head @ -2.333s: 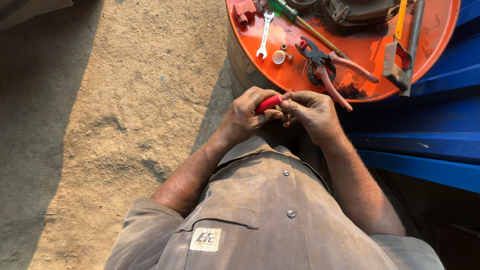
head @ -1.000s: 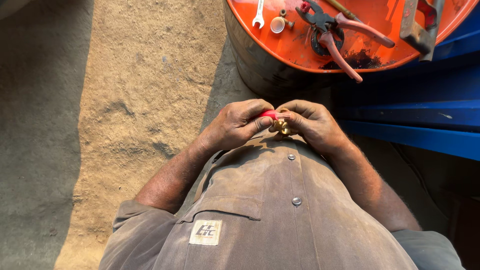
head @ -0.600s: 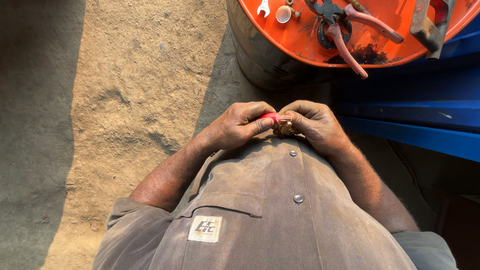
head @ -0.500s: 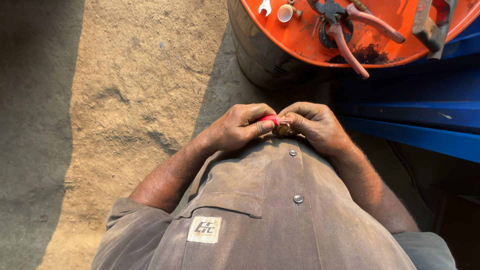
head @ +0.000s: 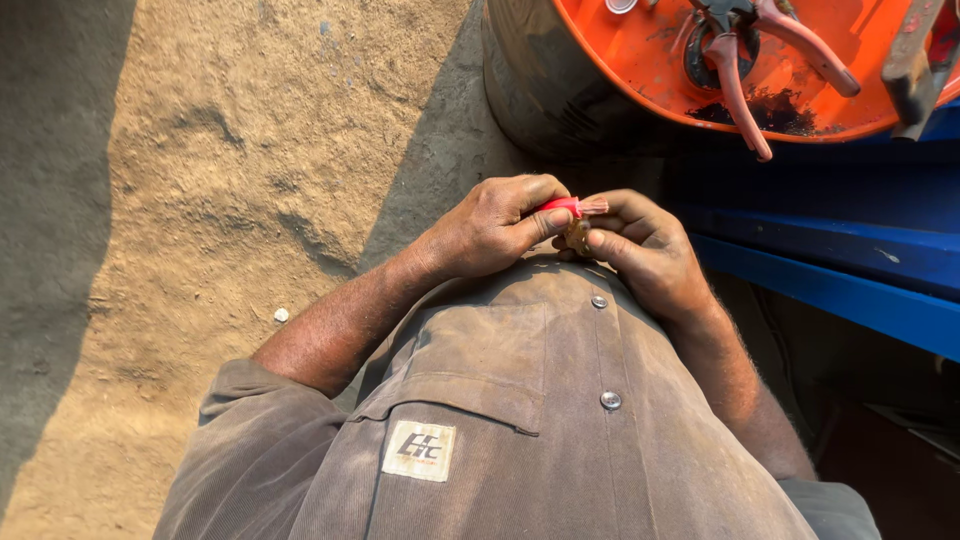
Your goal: The person cuts a red hose with a hacksaw, strips the end with pliers, and attaches a brass fitting. They then tighten the fitting with a wrench.
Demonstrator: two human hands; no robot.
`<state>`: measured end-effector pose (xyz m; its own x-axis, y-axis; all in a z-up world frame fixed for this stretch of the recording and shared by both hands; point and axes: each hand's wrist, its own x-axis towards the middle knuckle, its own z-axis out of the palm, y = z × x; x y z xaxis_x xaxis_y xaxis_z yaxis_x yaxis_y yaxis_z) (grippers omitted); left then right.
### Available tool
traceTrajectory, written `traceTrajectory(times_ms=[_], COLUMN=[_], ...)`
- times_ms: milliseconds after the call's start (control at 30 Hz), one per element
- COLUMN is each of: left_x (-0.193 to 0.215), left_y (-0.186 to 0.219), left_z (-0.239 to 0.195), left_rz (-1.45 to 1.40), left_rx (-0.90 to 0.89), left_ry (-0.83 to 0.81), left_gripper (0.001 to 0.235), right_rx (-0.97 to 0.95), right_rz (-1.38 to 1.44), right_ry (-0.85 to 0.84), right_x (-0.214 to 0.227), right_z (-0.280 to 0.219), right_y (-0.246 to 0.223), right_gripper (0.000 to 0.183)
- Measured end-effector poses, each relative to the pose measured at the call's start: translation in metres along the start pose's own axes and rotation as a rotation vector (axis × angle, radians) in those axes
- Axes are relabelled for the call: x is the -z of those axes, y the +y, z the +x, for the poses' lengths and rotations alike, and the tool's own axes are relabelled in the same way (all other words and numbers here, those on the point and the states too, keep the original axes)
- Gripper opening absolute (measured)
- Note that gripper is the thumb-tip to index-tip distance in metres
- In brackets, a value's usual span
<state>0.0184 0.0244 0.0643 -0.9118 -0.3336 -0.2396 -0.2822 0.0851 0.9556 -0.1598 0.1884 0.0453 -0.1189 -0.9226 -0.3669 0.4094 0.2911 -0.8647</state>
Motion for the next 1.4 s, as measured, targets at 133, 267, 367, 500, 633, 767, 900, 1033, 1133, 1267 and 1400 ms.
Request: traceTrajectory(times_ms=[133,267,367,500,633,767,900,1033,1133,1267,1400], left_x=[-0.005,-0.005,-0.004,-0.006,-0.004,-0.002,-0.003,-0.002,-0.002,-0.006,-0.017], left_y=[-0.006,-0.017,-0.023,-0.028,-0.033,-0.036,-0.034,-0.029,-0.027,-0.026,-0.025], left_z=[0.001,0.004,0.005,0.006,0.004,-0.002,-0.009,-0.013,-0.018,-0.025,-0.032], left_rz=[-0.087,-0.191,-0.044,0.021,-0.003,-0.038,0.012,0.102,0.182,0.439,0.560], left_rx=[-0.063,-0.169,-0.274,-0.134,-0.207,-0.277,-0.204,-0.298,-0.343,-0.557,-0.659], left_ry=[0.004,-0.037,-0.008,-0.049,-0.050,0.024,0.052,0.086,0.110,0.207,0.342], left_gripper=[0.030,0.039,0.041,0.036,0.033,0.031,0.034,0.032,0.030,0.032,0.032], right_rx=[0.024,0.016,0.012,0.042,0.057,0.006,-0.026,-0.001,0.005,0.045,0.094], right_rz=[-0.063,-0.050,-0.051,-0.058,-0.008,-0.028,-0.067,-0.151,-0.198,-0.231,-0.274], right_ry=[0.057,0.083,0.078,0.064,0.001,0.028,0.045,0.090,0.118,0.090,0.069], right_x=[0.003,0.006,0.008,0.007,0.004,0.003,0.002,0.000,-0.001,-0.004,-0.005], right_z=[-0.002,-0.002,-0.003,-0.005,-0.008,-0.008,-0.007,-0.009,-0.012,-0.014,-0.014], right_y=[0.004,0.008,0.010,0.011,0.009,0.008,0.006,0.004,0.002,0.000,0.000], right_gripper=[0.036,0.034,0.033,0.035,0.037,0.036,0.035,0.039,0.038,0.033,0.029])
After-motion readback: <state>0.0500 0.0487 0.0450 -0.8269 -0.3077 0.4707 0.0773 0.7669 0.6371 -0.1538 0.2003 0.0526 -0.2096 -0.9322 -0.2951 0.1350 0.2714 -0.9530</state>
